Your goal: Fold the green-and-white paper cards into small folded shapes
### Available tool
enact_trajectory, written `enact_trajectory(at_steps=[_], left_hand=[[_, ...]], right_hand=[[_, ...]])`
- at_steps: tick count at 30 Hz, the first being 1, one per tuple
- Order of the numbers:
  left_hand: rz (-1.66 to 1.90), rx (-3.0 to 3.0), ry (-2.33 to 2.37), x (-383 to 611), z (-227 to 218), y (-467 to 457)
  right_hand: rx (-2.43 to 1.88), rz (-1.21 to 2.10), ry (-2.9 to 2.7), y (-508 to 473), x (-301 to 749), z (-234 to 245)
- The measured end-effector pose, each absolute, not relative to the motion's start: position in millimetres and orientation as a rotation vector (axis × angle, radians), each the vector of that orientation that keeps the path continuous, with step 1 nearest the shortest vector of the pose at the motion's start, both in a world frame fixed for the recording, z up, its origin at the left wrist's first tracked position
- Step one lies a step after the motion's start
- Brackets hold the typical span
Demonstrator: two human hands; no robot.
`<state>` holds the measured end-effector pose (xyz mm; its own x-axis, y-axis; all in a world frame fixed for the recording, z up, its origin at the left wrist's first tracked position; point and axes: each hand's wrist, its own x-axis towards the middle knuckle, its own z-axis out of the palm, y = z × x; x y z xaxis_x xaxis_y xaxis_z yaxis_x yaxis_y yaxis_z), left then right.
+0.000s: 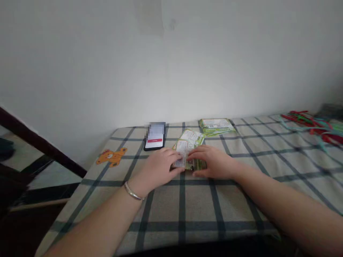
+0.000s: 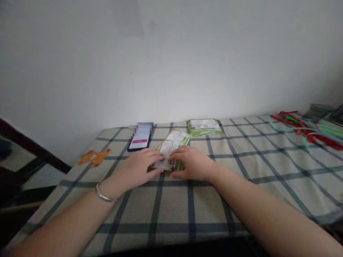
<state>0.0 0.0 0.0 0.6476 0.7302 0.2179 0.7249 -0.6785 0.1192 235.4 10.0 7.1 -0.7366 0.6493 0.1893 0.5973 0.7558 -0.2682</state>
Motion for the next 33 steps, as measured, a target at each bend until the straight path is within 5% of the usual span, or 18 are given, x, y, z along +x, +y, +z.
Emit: enact_trajectory(at_steps=[13,33], left_hand=[[0.500,2.820,1.219,-2,4,3],[0.540,2.819,1.140,-7,-6,9]], right_hand=[[-0.747,0.297,-2.755,4,237,13],[-0.831,0.776,-2.735,-6,243,22]])
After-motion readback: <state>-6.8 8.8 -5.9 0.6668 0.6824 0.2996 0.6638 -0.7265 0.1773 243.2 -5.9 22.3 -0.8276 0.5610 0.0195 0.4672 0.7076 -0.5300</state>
